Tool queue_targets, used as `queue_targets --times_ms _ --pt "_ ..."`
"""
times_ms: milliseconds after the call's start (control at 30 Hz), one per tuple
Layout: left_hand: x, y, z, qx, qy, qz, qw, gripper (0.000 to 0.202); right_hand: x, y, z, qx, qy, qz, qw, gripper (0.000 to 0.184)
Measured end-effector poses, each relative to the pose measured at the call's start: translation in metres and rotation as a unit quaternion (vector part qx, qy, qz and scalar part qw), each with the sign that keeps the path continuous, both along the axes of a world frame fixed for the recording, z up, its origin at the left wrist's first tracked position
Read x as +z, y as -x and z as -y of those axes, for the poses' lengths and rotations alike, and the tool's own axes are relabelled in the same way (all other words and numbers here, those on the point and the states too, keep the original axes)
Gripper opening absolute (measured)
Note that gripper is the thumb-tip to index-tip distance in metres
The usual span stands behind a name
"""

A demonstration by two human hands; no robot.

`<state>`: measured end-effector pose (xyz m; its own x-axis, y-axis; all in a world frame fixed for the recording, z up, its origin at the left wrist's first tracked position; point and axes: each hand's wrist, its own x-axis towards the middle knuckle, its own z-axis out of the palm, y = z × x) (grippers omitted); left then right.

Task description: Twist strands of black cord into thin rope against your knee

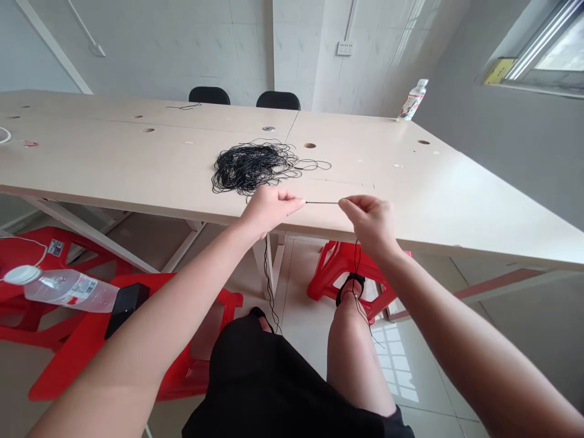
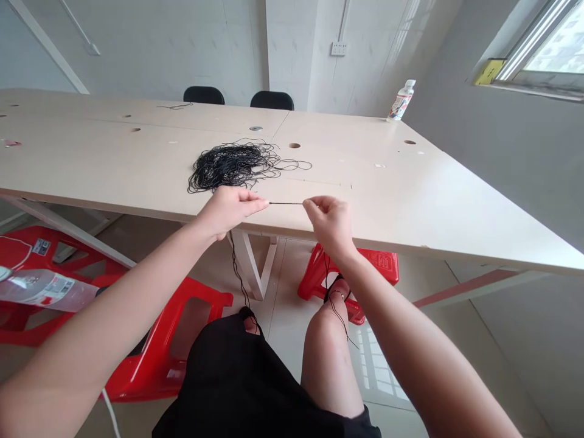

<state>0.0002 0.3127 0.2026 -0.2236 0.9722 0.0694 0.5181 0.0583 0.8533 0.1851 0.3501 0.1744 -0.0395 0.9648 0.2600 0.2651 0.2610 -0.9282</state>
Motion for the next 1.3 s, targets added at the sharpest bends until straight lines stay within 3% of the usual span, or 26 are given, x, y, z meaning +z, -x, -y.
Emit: queue_targets --times_ms 233,400,767,1167,1300 --pt "-0.006 0.008 -0.134 0.031 0.089 -0.034 0.995 0.017 0.006 0.03 -0.106 -0.076 0.09 0.114 0.986 0.033" --pt "-0.011 0.017 -0.18 0.043 0.111 -0.078 0.99 0.029 0.001 0.039 -0.146 -0.102 0.127 0.153 0.975 0.036" --pt "-0.01 0.016 -0.183 0.029 0.117 -0.153 0.981 0.024 -0.002 0.045 -0.157 -0.103 0.12 0.274 0.949 0.016" --pt "-0.014 0.016 -0.182 0.027 0.101 -0.139 0.985 0.024 -0.006 0.046 -0.161 -0.106 0.102 0.306 0.94 0.01" --pt "-0.016 0.017 -0.179 0.03 0.081 -0.117 0.989 0.026 -0.005 0.045 -0.159 -0.093 0.088 0.286 0.95 0.013"
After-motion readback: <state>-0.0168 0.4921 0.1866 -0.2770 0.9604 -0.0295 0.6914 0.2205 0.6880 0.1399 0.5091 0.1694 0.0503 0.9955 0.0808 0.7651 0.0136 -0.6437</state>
